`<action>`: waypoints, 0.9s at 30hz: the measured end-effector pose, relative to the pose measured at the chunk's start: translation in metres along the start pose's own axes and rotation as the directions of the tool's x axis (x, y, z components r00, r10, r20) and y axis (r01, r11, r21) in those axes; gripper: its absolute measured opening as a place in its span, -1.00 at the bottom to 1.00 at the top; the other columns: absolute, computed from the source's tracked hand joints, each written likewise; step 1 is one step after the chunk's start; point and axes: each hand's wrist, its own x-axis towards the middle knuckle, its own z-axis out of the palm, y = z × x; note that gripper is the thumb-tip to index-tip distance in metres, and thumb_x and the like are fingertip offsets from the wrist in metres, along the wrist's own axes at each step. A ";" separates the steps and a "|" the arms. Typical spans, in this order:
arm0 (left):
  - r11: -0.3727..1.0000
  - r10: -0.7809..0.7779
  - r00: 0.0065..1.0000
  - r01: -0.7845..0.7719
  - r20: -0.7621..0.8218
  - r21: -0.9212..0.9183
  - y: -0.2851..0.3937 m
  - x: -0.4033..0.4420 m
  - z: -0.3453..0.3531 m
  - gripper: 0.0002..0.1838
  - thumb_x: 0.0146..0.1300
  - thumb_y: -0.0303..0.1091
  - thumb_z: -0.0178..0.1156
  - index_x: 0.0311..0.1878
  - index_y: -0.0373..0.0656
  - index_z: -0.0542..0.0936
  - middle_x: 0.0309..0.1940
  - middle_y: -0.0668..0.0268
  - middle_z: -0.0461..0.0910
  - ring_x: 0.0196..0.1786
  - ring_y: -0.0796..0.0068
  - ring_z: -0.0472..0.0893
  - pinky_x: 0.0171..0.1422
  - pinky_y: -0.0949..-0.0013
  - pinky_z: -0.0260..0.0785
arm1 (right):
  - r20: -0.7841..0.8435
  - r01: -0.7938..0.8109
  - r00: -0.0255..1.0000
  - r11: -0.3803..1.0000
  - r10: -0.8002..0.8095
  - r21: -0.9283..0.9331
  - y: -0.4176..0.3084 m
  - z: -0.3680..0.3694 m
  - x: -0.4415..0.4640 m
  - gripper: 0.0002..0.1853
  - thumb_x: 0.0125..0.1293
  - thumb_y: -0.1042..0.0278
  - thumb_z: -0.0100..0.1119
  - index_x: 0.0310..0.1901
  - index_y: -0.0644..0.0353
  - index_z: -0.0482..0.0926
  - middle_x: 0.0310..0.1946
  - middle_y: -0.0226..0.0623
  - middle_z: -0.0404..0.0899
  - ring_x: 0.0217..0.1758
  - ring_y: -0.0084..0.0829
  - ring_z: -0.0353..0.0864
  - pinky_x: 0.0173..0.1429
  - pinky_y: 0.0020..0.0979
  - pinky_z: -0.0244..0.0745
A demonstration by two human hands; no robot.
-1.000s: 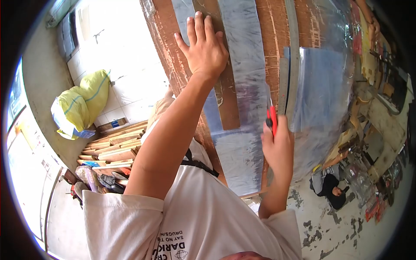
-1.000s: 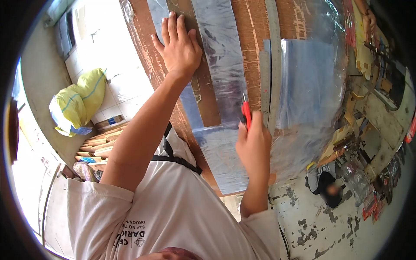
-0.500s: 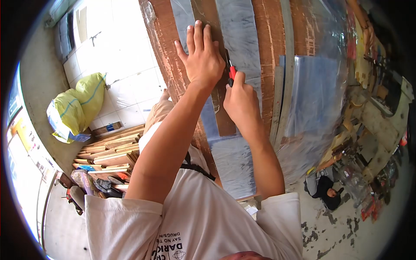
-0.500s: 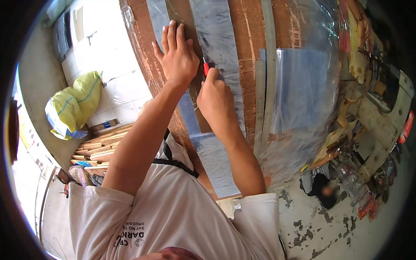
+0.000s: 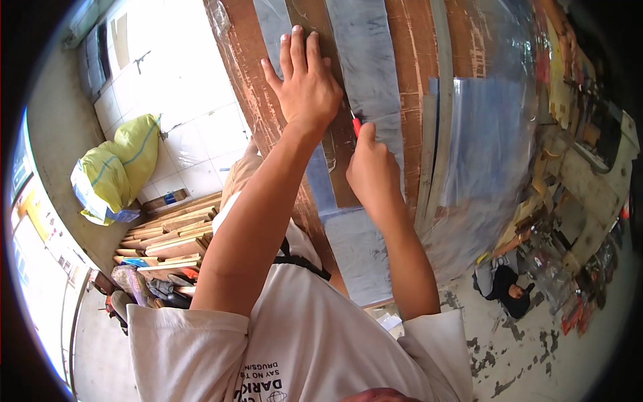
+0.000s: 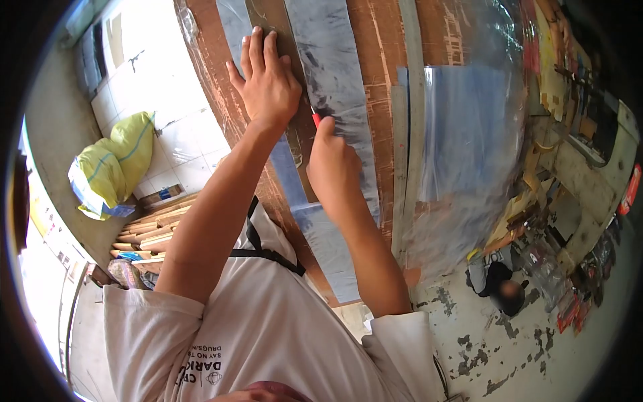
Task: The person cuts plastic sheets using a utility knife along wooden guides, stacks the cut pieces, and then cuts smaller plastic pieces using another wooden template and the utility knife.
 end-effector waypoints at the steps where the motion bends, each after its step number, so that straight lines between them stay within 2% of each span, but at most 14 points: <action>1: 1.000 -0.010 1.000 0.010 -0.001 0.006 -0.002 0.000 0.001 -0.46 0.44 -0.23 0.02 0.47 -0.01 0.34 0.59 0.26 0.18 0.64 0.17 0.12 0.63 -0.37 -0.30 | 0.054 -0.026 0.998 0.999 0.028 -0.024 0.002 0.002 -0.003 -0.82 0.35 0.58 0.02 -0.07 0.37 0.29 -0.40 0.24 0.66 -0.25 0.25 0.72 -0.16 0.15 0.63; 5: 1.000 -0.004 1.000 0.004 0.002 -0.021 0.001 0.001 0.000 -0.47 0.49 -0.15 0.00 0.48 -0.03 0.32 0.59 0.25 0.18 0.65 0.15 0.09 0.63 -0.35 -0.29 | 0.037 -0.024 0.999 1.000 0.024 -0.002 0.003 0.009 -0.002 -0.81 0.35 0.58 0.02 -0.06 0.37 0.29 -0.42 0.25 0.66 -0.28 0.27 0.71 -0.17 0.17 0.62; 7: 1.000 0.003 1.000 -0.003 -0.012 -0.024 0.001 -0.001 -0.001 -0.46 0.51 -0.07 -0.03 0.48 -0.03 0.32 0.59 0.23 0.19 0.65 0.14 0.09 0.64 -0.35 -0.28 | -0.024 0.009 1.000 1.000 -0.009 -0.014 0.007 0.015 -0.004 -0.77 0.33 0.58 0.05 -0.04 0.37 0.27 -0.42 0.25 0.66 -0.28 0.26 0.71 -0.18 0.16 0.62; 8: 1.000 0.002 1.000 -0.002 0.003 -0.022 0.002 -0.001 -0.004 -0.46 0.51 -0.07 -0.03 0.48 -0.03 0.32 0.59 0.23 0.19 0.65 0.14 0.09 0.64 -0.35 -0.28 | -0.013 0.000 1.000 1.000 0.000 -0.009 0.012 0.019 -0.011 -0.77 0.33 0.58 0.05 -0.04 0.37 0.27 -0.42 0.25 0.66 -0.28 0.26 0.71 -0.18 0.16 0.62; 10: 0.998 0.012 1.000 -0.013 0.023 0.060 0.004 0.002 -0.010 -0.44 0.49 -0.15 -0.03 0.48 -0.17 0.32 0.56 0.14 0.22 0.62 0.08 0.13 0.65 -0.28 -0.26 | 0.043 -0.024 0.999 0.999 0.026 -0.034 0.018 0.020 -0.032 -0.72 0.31 0.57 0.07 -0.01 0.38 0.27 -0.43 0.26 0.65 -0.28 0.27 0.71 -0.19 0.15 0.62; 11: 0.997 0.013 1.000 -0.015 0.027 0.074 0.004 0.004 -0.011 -0.43 0.49 -0.12 -0.02 0.48 -0.15 0.31 0.57 0.13 0.22 0.62 0.08 0.13 0.65 -0.28 -0.26 | 0.110 -0.066 0.991 0.996 0.072 -0.060 0.021 0.022 -0.044 -0.70 0.30 0.57 0.09 0.00 0.39 0.27 -0.43 0.26 0.65 -0.27 0.27 0.71 -0.19 0.14 0.62; 20: 0.997 0.021 1.000 -0.021 0.004 0.080 0.004 0.001 -0.006 -0.44 0.51 -0.11 -0.05 0.48 -0.15 0.32 0.57 0.12 0.21 0.63 0.06 0.11 0.66 -0.26 -0.26 | 0.111 -0.077 0.991 0.997 0.078 -0.016 0.031 0.028 -0.054 -0.62 0.23 0.62 0.18 0.02 0.40 0.26 -0.38 0.26 0.66 -0.26 0.25 0.72 -0.18 0.12 0.63; 23: 0.995 0.028 0.999 -0.026 -0.020 0.096 0.003 0.001 -0.005 -0.45 0.52 -0.12 -0.06 0.48 -0.16 0.32 0.57 0.13 0.22 0.62 0.06 0.12 0.66 -0.24 -0.24 | 0.223 -0.149 0.964 0.989 0.142 0.012 0.052 0.038 -0.095 -0.64 0.25 0.59 0.18 0.00 0.38 0.26 -0.37 0.26 0.66 -0.26 0.25 0.72 -0.19 0.10 0.64; 27: 0.996 0.032 0.998 -0.028 -0.045 0.088 0.002 -0.002 -0.004 -0.45 0.51 -0.11 -0.05 0.47 -0.15 0.34 0.57 0.16 0.23 0.62 0.09 0.13 0.66 -0.23 -0.23 | 0.206 -0.157 0.965 0.987 0.162 -0.042 0.053 0.045 -0.107 -0.65 0.27 0.55 0.16 0.02 0.36 0.26 -0.38 0.24 0.65 -0.27 0.24 0.72 -0.18 0.07 0.65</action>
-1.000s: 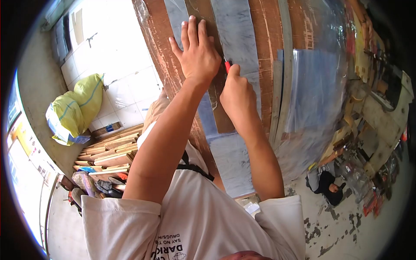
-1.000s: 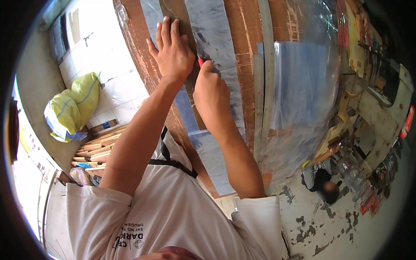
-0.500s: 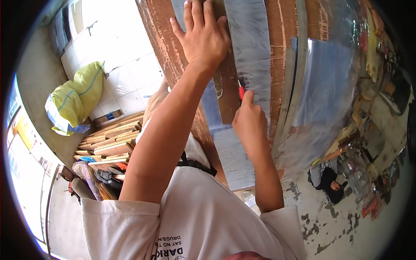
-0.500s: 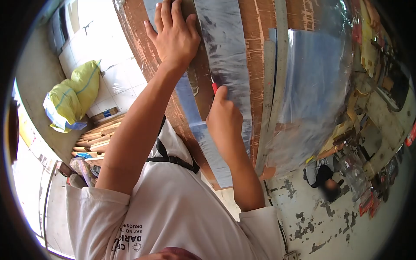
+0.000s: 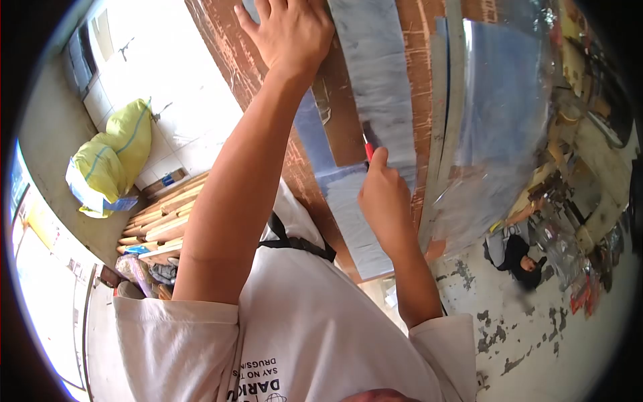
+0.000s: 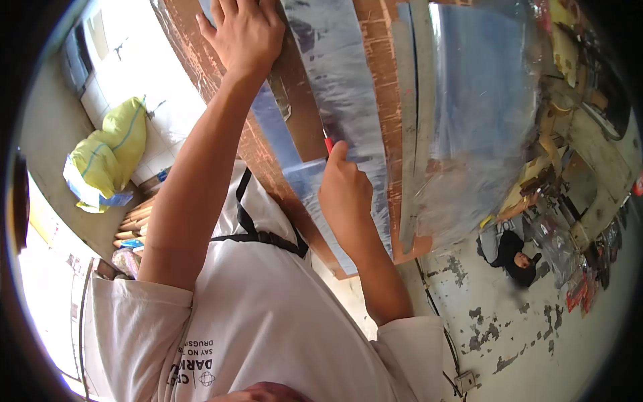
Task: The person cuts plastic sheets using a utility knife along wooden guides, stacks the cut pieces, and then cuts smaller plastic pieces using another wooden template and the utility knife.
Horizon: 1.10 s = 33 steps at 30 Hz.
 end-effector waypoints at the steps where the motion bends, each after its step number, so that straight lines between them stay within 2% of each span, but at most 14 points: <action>1: 1.000 0.004 1.000 -0.004 -0.026 -0.008 0.000 0.003 0.000 -0.45 0.51 -0.11 -0.05 0.47 -0.15 0.34 0.57 0.16 0.23 0.62 0.09 0.13 0.66 -0.23 -0.23 | -0.026 0.010 1.000 1.000 -0.010 -0.004 0.003 -0.001 0.003 -0.65 0.27 0.55 0.16 0.02 0.36 0.26 -0.38 0.24 0.65 -0.27 0.24 0.72 -0.18 0.07 0.65; 4: 1.000 -0.004 1.000 0.004 0.030 0.002 0.001 0.002 -0.003 -0.45 0.51 -0.11 -0.04 0.47 -0.14 0.35 0.57 0.15 0.21 0.63 0.10 0.11 0.66 -0.23 -0.23 | -0.021 0.027 0.999 0.997 -0.025 0.075 0.010 -0.012 -0.002 -0.71 0.31 0.55 0.11 0.00 0.35 0.29 -0.37 0.24 0.66 -0.26 0.25 0.72 -0.15 0.10 0.64; 7: 1.000 -0.009 0.999 0.008 0.038 0.024 0.004 0.002 -0.006 -0.45 0.51 -0.10 -0.04 0.47 -0.14 0.34 0.58 0.16 0.21 0.64 0.11 0.11 0.66 -0.24 -0.23 | -0.004 0.061 0.998 0.997 -0.060 0.040 0.004 -0.030 -0.006 -0.76 0.35 0.52 0.08 -0.02 0.36 0.31 -0.36 0.25 0.66 -0.25 0.27 0.71 -0.12 0.14 0.62; 9: 1.000 -0.014 1.000 0.013 0.028 0.023 0.003 0.002 -0.002 -0.44 0.51 -0.11 -0.04 0.48 -0.13 0.33 0.58 0.16 0.21 0.63 0.12 0.12 0.66 -0.25 -0.24 | -0.015 -0.011 1.000 1.000 0.011 -0.023 -0.006 -0.031 -0.010 -0.77 0.39 0.42 0.11 -0.03 0.29 0.34 -0.35 0.22 0.66 -0.23 0.30 0.66 -0.11 0.22 0.51; 11: 0.998 0.007 0.999 -0.009 -0.031 -0.055 -0.002 0.000 0.009 -0.44 0.51 -0.01 -0.04 0.47 -0.04 0.32 0.58 0.22 0.20 0.65 0.14 0.09 0.64 -0.35 -0.28 | -0.006 0.021 1.000 0.999 -0.021 -0.034 -0.009 -0.044 -0.022 -0.76 0.40 0.42 0.12 -0.01 0.30 0.34 -0.39 0.22 0.65 -0.26 0.30 0.67 -0.14 0.20 0.53; 13: 0.997 -0.007 1.000 0.006 -0.010 -0.081 -0.001 0.001 0.006 -0.42 0.51 0.02 -0.05 0.47 -0.05 0.32 0.59 0.21 0.19 0.66 0.14 0.07 0.64 -0.35 -0.29 | 0.012 0.055 0.998 0.997 -0.055 -0.047 -0.013 -0.063 -0.030 -0.75 0.41 0.41 0.12 0.00 0.30 0.34 -0.43 0.23 0.64 -0.29 0.29 0.68 -0.16 0.17 0.56; 15: 0.996 -0.019 1.000 0.019 0.006 -0.084 -0.001 0.000 0.007 -0.43 0.52 0.01 -0.06 0.47 -0.05 0.31 0.59 0.20 0.19 0.66 0.14 0.08 0.64 -0.35 -0.29 | -0.173 0.066 0.985 0.969 -0.024 0.239 -0.013 -0.080 -0.039 -0.76 0.42 0.35 0.17 -0.01 0.25 0.37 -0.44 0.17 0.64 -0.32 0.27 0.66 -0.21 0.18 0.49; 16: 0.996 -0.019 1.000 0.020 0.010 -0.086 -0.001 0.000 0.006 -0.43 0.52 0.01 -0.06 0.47 -0.05 0.31 0.59 0.20 0.19 0.66 0.14 0.08 0.64 -0.35 -0.29 | -0.184 0.077 0.983 0.956 -0.025 0.282 -0.009 -0.083 -0.027 -0.76 0.42 0.32 0.21 -0.03 0.22 0.40 -0.41 0.13 0.65 -0.33 0.26 0.64 -0.27 0.17 0.43; 17: 0.995 -0.022 1.000 0.023 0.015 -0.094 -0.001 -0.001 0.006 -0.44 0.52 0.00 -0.06 0.47 -0.05 0.32 0.59 0.20 0.19 0.66 0.14 0.08 0.64 -0.36 -0.29 | -0.186 0.076 0.982 0.957 -0.023 0.281 -0.008 -0.078 -0.010 -0.76 0.42 0.32 0.21 -0.03 0.22 0.40 -0.41 0.13 0.65 -0.33 0.26 0.64 -0.27 0.17 0.43; 19: 0.994 -0.027 1.000 0.028 0.014 -0.103 0.000 0.001 0.005 -0.45 0.53 -0.01 -0.06 0.47 -0.05 0.32 0.59 0.20 0.19 0.66 0.14 0.08 0.64 -0.36 -0.29 | -0.375 0.263 0.901 0.962 -0.216 0.079 -0.006 -0.065 0.029 -0.77 0.42 0.33 0.22 -0.06 0.24 0.41 -0.40 0.13 0.65 -0.34 0.25 0.64 -0.31 0.14 0.43; 21: 0.993 -0.024 1.000 0.026 0.018 -0.113 -0.001 0.000 0.004 -0.46 0.54 -0.04 -0.07 0.47 -0.04 0.32 0.59 0.20 0.19 0.66 0.14 0.09 0.63 -0.36 -0.29 | -0.360 0.343 0.891 0.930 -0.278 0.130 -0.017 -0.064 0.062 -0.75 0.41 0.35 0.21 -0.06 0.29 0.39 -0.41 0.16 0.64 -0.34 0.24 0.66 -0.31 0.12 0.49; 27: 0.993 -0.032 0.999 0.034 0.024 -0.110 -0.001 0.000 0.004 -0.48 0.54 -0.07 -0.07 0.47 -0.03 0.32 0.59 0.24 0.19 0.66 0.17 0.09 0.63 -0.36 -0.28 | -0.262 0.249 0.941 0.963 -0.217 0.100 -0.050 -0.065 0.089 -0.72 0.40 0.43 0.17 -0.09 0.46 0.33 -0.43 0.29 0.63 -0.29 0.27 0.70 -0.22 0.10 0.62; 31: 0.993 -0.042 0.999 0.046 0.031 -0.111 -0.001 0.000 0.004 -0.47 0.53 -0.07 -0.06 0.48 -0.02 0.32 0.59 0.25 0.19 0.65 0.18 0.10 0.63 -0.36 -0.28 | -0.248 0.246 0.943 0.966 -0.220 0.080 -0.058 -0.064 0.083 -0.74 0.37 0.48 0.15 -0.09 0.48 0.33 -0.42 0.29 0.64 -0.28 0.26 0.71 -0.20 0.08 0.64; 33: 0.994 -0.038 0.999 0.041 0.032 -0.106 -0.001 0.001 0.003 -0.48 0.53 -0.07 -0.05 0.47 -0.02 0.32 0.59 0.25 0.18 0.65 0.18 0.10 0.63 -0.36 -0.28 | -0.235 0.178 0.958 0.984 -0.165 0.033 -0.065 -0.063 0.082 -0.76 0.33 0.55 0.13 -0.10 0.48 0.32 -0.42 0.28 0.65 -0.26 0.26 0.72 -0.19 0.08 0.65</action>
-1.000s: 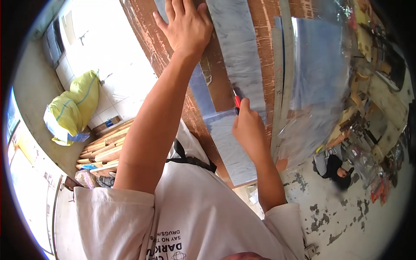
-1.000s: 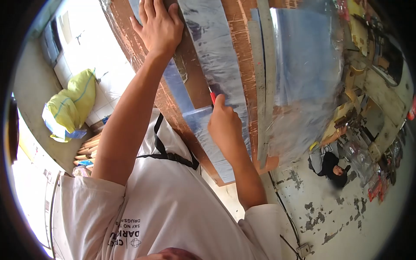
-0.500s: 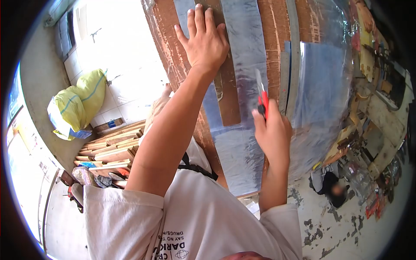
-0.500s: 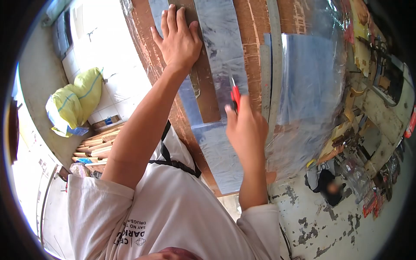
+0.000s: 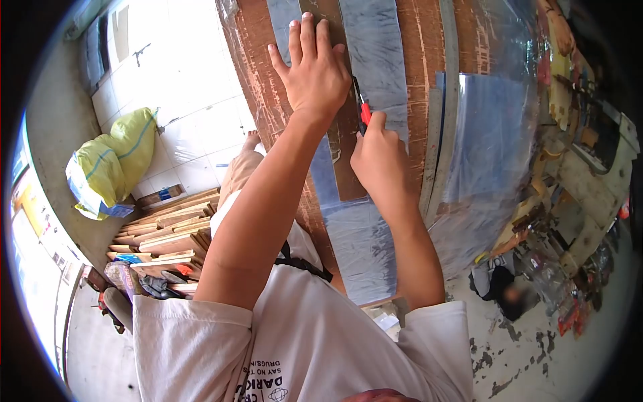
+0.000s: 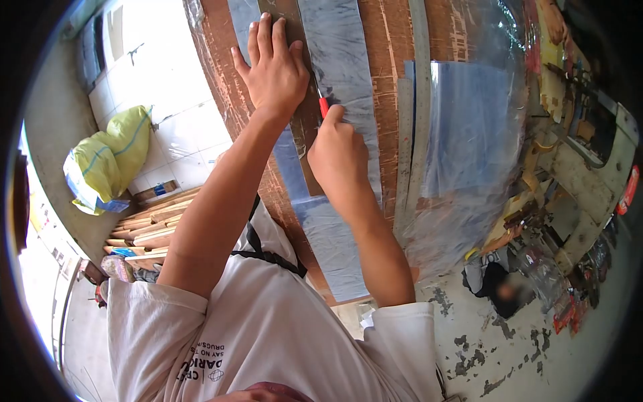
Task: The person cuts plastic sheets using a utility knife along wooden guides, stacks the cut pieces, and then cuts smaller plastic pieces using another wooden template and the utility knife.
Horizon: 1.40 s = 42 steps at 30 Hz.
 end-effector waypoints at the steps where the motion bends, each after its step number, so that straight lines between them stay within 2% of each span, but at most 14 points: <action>1: 1.000 -0.002 1.000 0.002 -0.001 -0.002 0.000 0.001 0.000 -0.48 0.53 -0.07 -0.05 0.47 -0.02 0.32 0.59 0.25 0.18 0.65 0.18 0.10 0.63 -0.36 -0.28 | 0.000 0.000 1.000 1.000 0.000 -0.003 -0.002 0.002 0.001 -0.76 0.33 0.55 0.13 -0.10 0.48 0.32 -0.42 0.28 0.65 -0.26 0.26 0.72 -0.19 0.08 0.65; 7: 1.000 0.002 1.000 -0.002 0.002 0.009 0.002 0.001 -0.003 -0.47 0.53 -0.06 -0.07 0.47 -0.03 0.33 0.58 0.26 0.20 0.66 0.19 0.09 0.63 -0.36 -0.27 | 0.018 -0.031 0.999 0.999 0.031 -0.015 0.002 0.011 0.005 -0.76 0.28 0.62 0.10 -0.07 0.45 0.31 -0.38 0.29 0.65 -0.22 0.27 0.72 -0.15 0.11 0.65; 10: 0.996 -0.002 1.000 0.000 0.024 0.089 0.004 0.008 -0.012 -0.44 0.51 -0.11 -0.04 0.49 -0.13 0.32 0.58 0.16 0.21 0.63 0.13 0.14 0.65 -0.26 -0.25 | 0.029 -0.009 1.000 0.999 0.010 -0.031 0.013 0.015 -0.018 -0.72 0.26 0.64 0.12 -0.05 0.42 0.30 -0.37 0.30 0.65 -0.21 0.28 0.71 -0.13 0.13 0.63; 12: 0.997 0.010 0.999 -0.013 0.035 0.081 0.004 0.006 -0.013 -0.44 0.51 -0.12 -0.04 0.49 -0.13 0.32 0.58 0.16 0.21 0.63 0.14 0.15 0.65 -0.27 -0.26 | 0.138 -0.128 0.981 0.989 0.138 -0.079 0.015 0.016 -0.032 -0.69 0.23 0.63 0.15 -0.03 0.41 0.30 -0.37 0.29 0.65 -0.19 0.28 0.71 -0.11 0.14 0.62; 14: 0.996 0.009 0.999 -0.013 0.044 0.087 0.004 0.004 -0.012 -0.44 0.51 -0.12 -0.05 0.48 -0.12 0.33 0.57 0.16 0.22 0.62 0.15 0.15 0.65 -0.26 -0.26 | 0.140 -0.142 0.979 0.987 0.151 -0.077 0.014 0.019 -0.035 -0.66 0.22 0.61 0.19 -0.03 0.42 0.30 -0.38 0.28 0.66 -0.20 0.27 0.71 -0.13 0.12 0.64; 20: 0.992 0.019 1.000 -0.019 0.005 0.122 0.004 0.002 -0.004 -0.46 0.52 -0.13 -0.08 0.48 -0.13 0.32 0.58 0.16 0.20 0.63 0.13 0.12 0.65 -0.28 -0.26 | 0.115 -0.092 0.989 0.995 0.096 -0.047 0.027 0.026 -0.050 -0.65 0.22 0.61 0.22 -0.04 0.43 0.29 -0.39 0.27 0.66 -0.24 0.25 0.72 -0.15 0.08 0.66; 25: 0.993 0.017 1.000 -0.017 -0.006 0.116 0.004 0.002 -0.003 -0.47 0.53 -0.15 -0.08 0.48 -0.12 0.31 0.58 0.16 0.20 0.64 0.13 0.10 0.65 -0.29 -0.26 | 0.201 -0.158 0.966 0.987 0.163 -0.041 0.032 0.027 -0.056 -0.66 0.22 0.63 0.22 -0.05 0.44 0.30 -0.38 0.27 0.66 -0.22 0.25 0.72 -0.14 0.10 0.66; 28: 0.990 0.037 0.999 -0.033 -0.030 0.139 0.001 0.003 0.000 -0.48 0.53 -0.15 -0.07 0.47 -0.12 0.32 0.58 0.17 0.20 0.64 0.12 0.11 0.65 -0.28 -0.26 | 0.165 -0.115 0.980 0.993 0.116 -0.012 0.035 0.026 -0.062 -0.66 0.23 0.63 0.21 -0.03 0.44 0.30 -0.37 0.28 0.66 -0.21 0.25 0.73 -0.13 0.10 0.65; 32: 0.991 0.039 0.998 -0.033 -0.043 0.126 -0.001 0.001 0.003 -0.48 0.53 -0.15 -0.07 0.46 -0.13 0.33 0.57 0.17 0.21 0.63 0.11 0.12 0.65 -0.29 -0.23 | 0.305 -0.294 0.902 0.952 0.306 -0.087 0.046 0.038 -0.096 -0.67 0.24 0.63 0.19 -0.03 0.45 0.30 -0.37 0.29 0.65 -0.20 0.26 0.72 -0.13 0.10 0.65; 35: 0.991 0.046 0.998 -0.040 -0.045 0.125 0.001 -0.002 0.001 -0.48 0.53 -0.14 -0.07 0.46 -0.13 0.34 0.57 0.16 0.23 0.63 0.11 0.13 0.64 -0.29 -0.22 | 0.245 -0.219 0.942 0.973 0.230 -0.070 0.048 0.035 -0.099 -0.71 0.27 0.60 0.15 -0.04 0.45 0.31 -0.38 0.31 0.65 -0.23 0.28 0.71 -0.13 0.10 0.64; 38: 0.990 0.066 0.996 -0.058 -0.062 0.126 0.001 0.001 -0.001 -0.47 0.52 -0.15 -0.06 0.46 -0.14 0.34 0.56 0.16 0.24 0.62 0.11 0.15 0.64 -0.29 -0.23 | 0.177 -0.190 0.967 0.981 0.182 0.031 0.064 0.040 -0.103 -0.71 0.33 0.50 0.19 -0.03 0.40 0.33 -0.40 0.30 0.65 -0.26 0.30 0.70 -0.15 0.14 0.61; 40: 0.990 0.063 0.997 -0.057 -0.049 0.129 0.001 -0.001 -0.002 -0.48 0.52 -0.16 -0.06 0.46 -0.14 0.35 0.56 0.16 0.25 0.62 0.12 0.15 0.64 -0.28 -0.23 | 0.177 -0.141 0.977 0.983 0.119 0.120 0.064 0.034 -0.104 -0.70 0.39 0.32 0.24 -0.06 0.33 0.38 -0.45 0.22 0.65 -0.30 0.28 0.70 -0.21 0.15 0.57; 41: 0.990 0.061 0.997 -0.055 -0.044 0.133 0.003 0.000 -0.004 -0.48 0.52 -0.16 -0.06 0.46 -0.14 0.35 0.55 0.17 0.25 0.62 0.12 0.15 0.64 -0.29 -0.23 | 0.162 -0.141 0.979 0.983 0.120 0.121 0.065 0.031 -0.106 -0.70 0.39 0.32 0.24 -0.06 0.33 0.38 -0.45 0.22 0.65 -0.30 0.28 0.70 -0.21 0.15 0.57; 42: 0.990 0.068 0.996 -0.060 -0.053 0.127 0.005 0.001 -0.006 -0.48 0.52 -0.16 -0.06 0.46 -0.14 0.35 0.55 0.17 0.25 0.62 0.12 0.15 0.64 -0.29 -0.23 | 0.144 -0.143 0.981 0.988 0.133 0.061 0.065 0.029 -0.107 -0.68 0.41 0.23 0.25 -0.08 0.29 0.40 -0.48 0.20 0.63 -0.29 0.29 0.67 -0.24 0.15 0.52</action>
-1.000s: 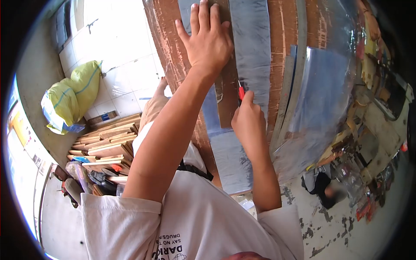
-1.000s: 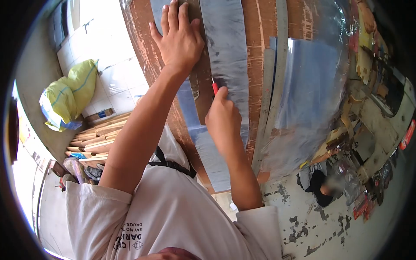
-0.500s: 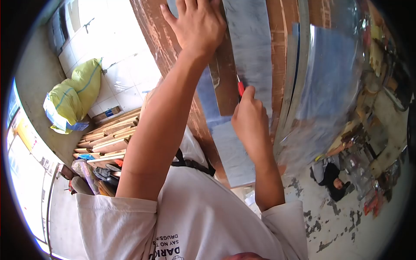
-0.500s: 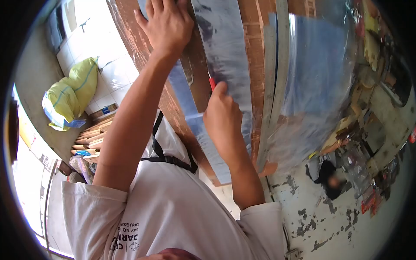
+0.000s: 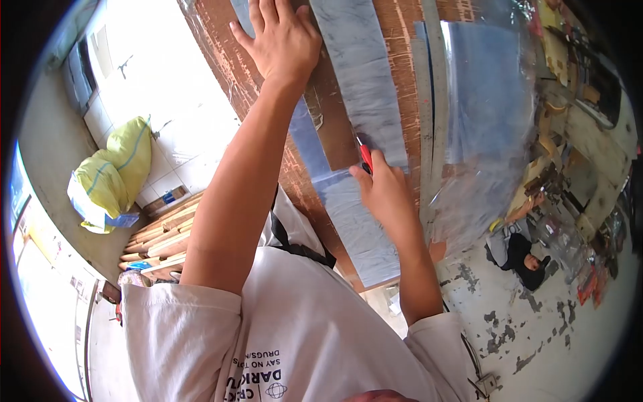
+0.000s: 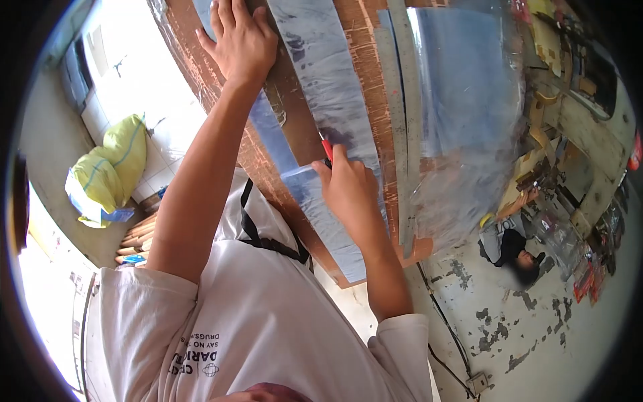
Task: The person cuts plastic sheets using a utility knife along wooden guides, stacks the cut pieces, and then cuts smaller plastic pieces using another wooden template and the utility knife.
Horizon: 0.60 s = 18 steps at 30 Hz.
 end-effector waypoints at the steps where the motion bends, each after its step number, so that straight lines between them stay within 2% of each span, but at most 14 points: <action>1: 1.000 -0.008 1.000 0.008 0.014 -0.008 0.001 0.001 -0.001 -0.48 0.52 -0.16 -0.06 0.46 -0.14 0.35 0.56 0.16 0.25 0.62 0.13 0.15 0.65 -0.29 -0.23 | -0.018 -0.011 1.000 0.998 0.010 -0.060 0.000 -0.002 -0.002 -0.66 0.42 0.14 0.25 -0.09 0.26 0.42 -0.51 0.18 0.61 -0.29 0.30 0.64 -0.27 0.15 0.47; 2: 1.000 -0.020 0.999 0.021 0.032 -0.013 0.001 0.000 -0.003 -0.47 0.52 -0.15 -0.06 0.46 -0.14 0.35 0.56 0.16 0.25 0.62 0.13 0.15 0.65 -0.28 -0.24 | -0.023 -0.010 1.000 0.998 0.008 -0.062 -0.005 -0.005 -0.007 -0.66 0.42 0.14 0.25 -0.09 0.26 0.42 -0.51 0.18 0.61 -0.29 0.30 0.64 -0.27 0.15 0.47; 4: 1.000 -0.026 0.999 0.026 0.028 -0.013 0.003 -0.001 -0.003 -0.47 0.52 -0.15 -0.06 0.46 -0.14 0.35 0.56 0.16 0.24 0.63 0.13 0.15 0.65 -0.28 -0.24 | -0.060 -0.054 0.997 0.975 0.042 -0.215 -0.024 -0.020 -0.022 -0.65 0.43 0.09 0.24 -0.13 0.25 0.44 -0.54 0.09 0.61 -0.31 0.25 0.65 -0.26 0.09 0.47; 5: 0.999 -0.031 0.999 0.031 0.036 -0.010 0.002 0.000 -0.003 -0.47 0.52 -0.14 -0.06 0.46 -0.14 0.35 0.57 0.16 0.24 0.63 0.13 0.14 0.65 -0.28 -0.25 | -0.060 -0.041 0.998 0.974 0.028 -0.222 -0.030 -0.028 -0.029 -0.65 0.43 0.09 0.24 -0.13 0.25 0.44 -0.54 0.09 0.61 -0.31 0.25 0.65 -0.26 0.09 0.47; 7: 0.999 -0.041 0.998 0.041 0.042 -0.013 0.000 0.001 -0.005 -0.47 0.52 -0.14 -0.06 0.46 -0.14 0.35 0.57 0.16 0.23 0.63 0.13 0.14 0.65 -0.28 -0.25 | -0.166 -0.033 0.985 0.999 0.034 0.007 -0.032 -0.042 -0.042 -0.64 0.41 0.10 0.28 -0.14 0.24 0.42 -0.51 0.09 0.62 -0.37 0.17 0.68 -0.27 0.06 0.47; 8: 0.999 -0.037 0.998 0.038 0.055 -0.026 0.000 0.001 -0.005 -0.47 0.52 -0.14 -0.07 0.46 -0.14 0.35 0.57 0.16 0.23 0.63 0.13 0.14 0.66 -0.28 -0.26 | -0.168 -0.033 0.985 0.999 0.033 0.003 -0.026 -0.043 -0.036 -0.64 0.41 0.10 0.28 -0.14 0.24 0.42 -0.51 0.09 0.62 -0.37 0.17 0.68 -0.27 0.06 0.47; 10: 0.999 -0.032 0.998 0.033 0.047 -0.022 0.000 0.001 -0.003 -0.47 0.52 -0.14 -0.07 0.46 -0.14 0.35 0.57 0.16 0.23 0.63 0.13 0.14 0.65 -0.29 -0.26 | -0.228 0.172 0.967 0.952 -0.114 0.253 -0.007 -0.036 -0.009 -0.62 0.39 0.10 0.32 -0.13 0.26 0.43 -0.47 0.13 0.61 -0.31 0.21 0.65 -0.25 0.05 0.44; 11: 0.999 -0.031 0.999 0.032 0.044 -0.023 0.000 0.001 -0.004 -0.47 0.51 -0.14 -0.06 0.46 -0.14 0.35 0.57 0.16 0.23 0.63 0.13 0.14 0.65 -0.29 -0.26 | -0.247 0.188 0.963 0.933 -0.112 0.308 -0.005 -0.031 0.007 -0.59 0.37 0.10 0.35 -0.12 0.29 0.44 -0.42 0.21 0.60 -0.26 0.27 0.62 -0.24 0.07 0.43; 13: 0.999 -0.032 0.999 0.033 0.042 -0.022 -0.001 0.000 -0.001 -0.46 0.51 -0.14 -0.05 0.46 -0.14 0.35 0.57 0.16 0.23 0.63 0.13 0.14 0.65 -0.29 -0.25 | -0.205 0.139 0.976 0.935 -0.074 0.326 -0.010 -0.023 0.036 -0.61 0.39 0.13 0.33 -0.11 0.30 0.44 -0.42 0.22 0.60 -0.25 0.30 0.61 -0.23 0.09 0.43; 15: 0.996 -0.029 1.000 0.030 0.003 -0.079 -0.003 -0.001 0.010 -0.46 0.53 -0.05 -0.08 0.47 -0.04 0.33 0.58 0.26 0.21 0.66 0.19 0.09 0.63 -0.36 -0.26 | -0.162 0.097 0.986 0.935 -0.043 0.342 -0.024 -0.023 0.056 -0.63 0.40 0.15 0.31 -0.09 0.30 0.44 -0.42 0.23 0.60 -0.24 0.32 0.60 -0.22 0.11 0.43; 17: 0.997 -0.034 0.999 0.035 0.006 -0.073 -0.004 -0.001 0.010 -0.46 0.53 -0.05 -0.08 0.47 -0.04 0.33 0.59 0.26 0.21 0.66 0.19 0.09 0.63 -0.36 -0.26 | -0.233 0.230 0.954 0.959 -0.189 0.166 -0.040 -0.030 0.067 -0.66 0.44 0.20 0.25 -0.09 0.34 0.42 -0.41 0.25 0.61 -0.23 0.32 0.62 -0.20 0.14 0.45; 18: 0.997 -0.036 0.999 0.037 0.013 -0.069 -0.003 -0.001 0.010 -0.46 0.53 -0.05 -0.08 0.48 -0.04 0.33 0.59 0.27 0.20 0.66 0.19 0.09 0.63 -0.36 -0.26 | -0.232 0.232 0.954 0.959 -0.191 0.164 -0.044 -0.029 0.073 -0.66 0.44 0.20 0.25 -0.09 0.34 0.42 -0.41 0.25 0.61 -0.23 0.32 0.62 -0.20 0.14 0.45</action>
